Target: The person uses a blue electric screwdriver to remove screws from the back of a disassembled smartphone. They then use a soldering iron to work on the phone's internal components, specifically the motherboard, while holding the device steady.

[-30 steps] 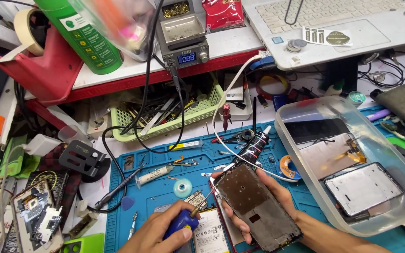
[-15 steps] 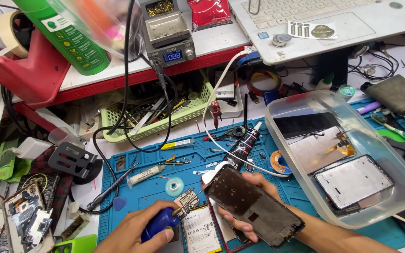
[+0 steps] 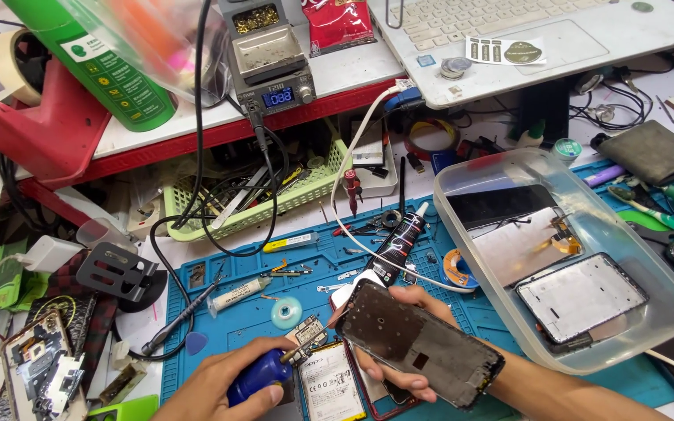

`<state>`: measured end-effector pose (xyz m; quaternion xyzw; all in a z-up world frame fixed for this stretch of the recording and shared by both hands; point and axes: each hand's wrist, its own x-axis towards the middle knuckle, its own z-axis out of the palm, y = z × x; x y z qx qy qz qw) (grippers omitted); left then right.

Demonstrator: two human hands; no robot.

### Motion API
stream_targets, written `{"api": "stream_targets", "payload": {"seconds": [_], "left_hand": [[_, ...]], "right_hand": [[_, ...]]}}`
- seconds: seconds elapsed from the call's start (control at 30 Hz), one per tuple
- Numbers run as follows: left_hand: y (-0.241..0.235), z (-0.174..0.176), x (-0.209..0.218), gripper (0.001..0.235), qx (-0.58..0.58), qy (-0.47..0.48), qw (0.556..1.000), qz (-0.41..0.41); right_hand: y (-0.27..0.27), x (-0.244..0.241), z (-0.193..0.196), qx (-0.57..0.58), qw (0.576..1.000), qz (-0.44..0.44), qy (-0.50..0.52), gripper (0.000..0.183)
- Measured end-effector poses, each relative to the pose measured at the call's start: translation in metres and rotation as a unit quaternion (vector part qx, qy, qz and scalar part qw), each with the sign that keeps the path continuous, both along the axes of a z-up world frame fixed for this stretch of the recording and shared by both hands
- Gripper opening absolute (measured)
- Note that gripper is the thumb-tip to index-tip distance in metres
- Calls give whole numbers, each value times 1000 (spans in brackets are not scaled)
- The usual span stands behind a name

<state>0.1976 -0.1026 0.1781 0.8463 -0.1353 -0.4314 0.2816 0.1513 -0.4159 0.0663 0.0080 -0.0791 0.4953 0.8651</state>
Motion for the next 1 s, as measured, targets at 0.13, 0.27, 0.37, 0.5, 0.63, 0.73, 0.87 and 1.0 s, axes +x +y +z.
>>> {"api": "stream_targets", "payload": {"seconds": [0.13, 0.27, 0.37, 0.5, 0.63, 0.73, 0.87, 1.0], "left_hand": [[-3, 3, -1, 62, -6, 16, 1000, 10], [-2, 4, -1, 61, -1, 20, 1000, 13], [-2, 4, -1, 62, 3, 31, 999, 21], [-1, 2, -1, 61, -1, 6, 1000, 5], [-1, 3, -1, 61, 9, 13, 1000, -2], [0, 2, -2, 61, -7, 1, 1000, -4], [-1, 4, -2, 61, -1, 12, 1000, 4], [-1, 3, -2, 60, -2, 4, 1000, 4]], "right_hand": [[4, -3, 12, 6, 1000, -2, 23, 88], [3, -2, 5, 7, 1000, -3, 6, 84], [6, -3, 14, 12, 1000, -17, 18, 85], [2, -2, 5, -5, 999, -1, 38, 81], [0, 2, -4, -20, 999, 19, -17, 85], [-1, 0, -1, -33, 999, 13, -10, 86], [0, 0, -4, -21, 999, 16, -18, 86], [2, -2, 8, -23, 1000, -3, -13, 86]]}}
